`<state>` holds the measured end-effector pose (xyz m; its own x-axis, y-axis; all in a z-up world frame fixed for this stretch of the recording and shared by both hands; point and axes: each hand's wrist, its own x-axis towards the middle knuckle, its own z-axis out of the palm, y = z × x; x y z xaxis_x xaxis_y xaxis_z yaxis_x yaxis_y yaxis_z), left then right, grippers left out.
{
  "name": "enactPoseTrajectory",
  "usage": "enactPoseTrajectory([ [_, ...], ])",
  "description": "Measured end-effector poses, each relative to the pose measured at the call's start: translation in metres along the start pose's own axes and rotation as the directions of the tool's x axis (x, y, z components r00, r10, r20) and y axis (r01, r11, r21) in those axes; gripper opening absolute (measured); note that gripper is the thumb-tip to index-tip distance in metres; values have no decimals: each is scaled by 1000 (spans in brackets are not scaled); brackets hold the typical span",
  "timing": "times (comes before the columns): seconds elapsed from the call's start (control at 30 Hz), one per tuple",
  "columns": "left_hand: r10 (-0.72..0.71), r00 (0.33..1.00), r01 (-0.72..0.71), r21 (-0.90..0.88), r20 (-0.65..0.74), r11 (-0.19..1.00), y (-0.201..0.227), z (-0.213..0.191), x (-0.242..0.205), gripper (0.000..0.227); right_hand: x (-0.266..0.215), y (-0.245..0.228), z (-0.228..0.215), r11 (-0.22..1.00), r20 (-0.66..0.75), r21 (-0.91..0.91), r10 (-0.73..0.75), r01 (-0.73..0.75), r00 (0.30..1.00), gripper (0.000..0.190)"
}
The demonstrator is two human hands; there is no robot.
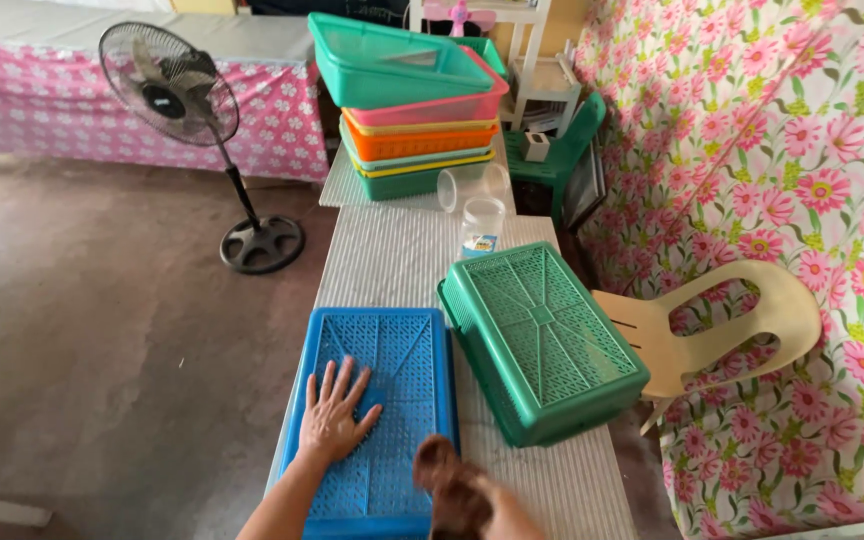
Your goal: The person is cleaning and wiping down colorful plastic trays using a cloth.
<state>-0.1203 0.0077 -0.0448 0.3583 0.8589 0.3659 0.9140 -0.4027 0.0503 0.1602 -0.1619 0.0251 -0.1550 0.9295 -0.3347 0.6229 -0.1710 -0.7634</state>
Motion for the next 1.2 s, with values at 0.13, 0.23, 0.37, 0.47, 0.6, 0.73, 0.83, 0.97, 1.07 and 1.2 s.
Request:
enactPoseTrajectory([
  [0.13,-366,910,350,-114,-195,930,7,-10,-2,87,24,-40,-4,834,-255,404,-290,375,922,71],
  [0.23,-791,610,755,-268,-46,598,-10,18,17,89,59,-35,30,868,-213,-482,-248,119,945,95],
  [0.37,-704,455,876,-131,545,465,-39,-38,19,80,97,-30,62,739,-283,-657,-56,-151,958,91],
  [0.47,-708,429,897,-173,560,407,-41,-30,16,80,112,-41,48,788,-285,-573,66,-225,956,78],
  [0.6,-704,462,886,-246,539,393,-39,-34,17,81,153,-40,35,763,-361,-580,75,-286,930,76],
  [0.73,-721,446,894,-235,531,381,-40,-17,17,81,179,-42,13,823,-435,-425,180,-377,882,63],
  [0.83,-725,451,892,-254,520,374,-40,-22,20,78,188,-42,6,807,-442,-439,189,-395,877,63],
  [0.97,-727,479,877,-304,493,371,-35,-28,20,70,186,-61,-10,797,-412,-438,234,-417,881,66],
  [1.07,-750,506,859,-325,426,395,-36,-11,17,66,185,-66,-22,822,-345,-418,250,-387,905,62],
  [1.2,-732,494,869,-305,469,390,-36,-20,13,72,188,-9,-31,842,-397,-465,78,-274,914,75],
])
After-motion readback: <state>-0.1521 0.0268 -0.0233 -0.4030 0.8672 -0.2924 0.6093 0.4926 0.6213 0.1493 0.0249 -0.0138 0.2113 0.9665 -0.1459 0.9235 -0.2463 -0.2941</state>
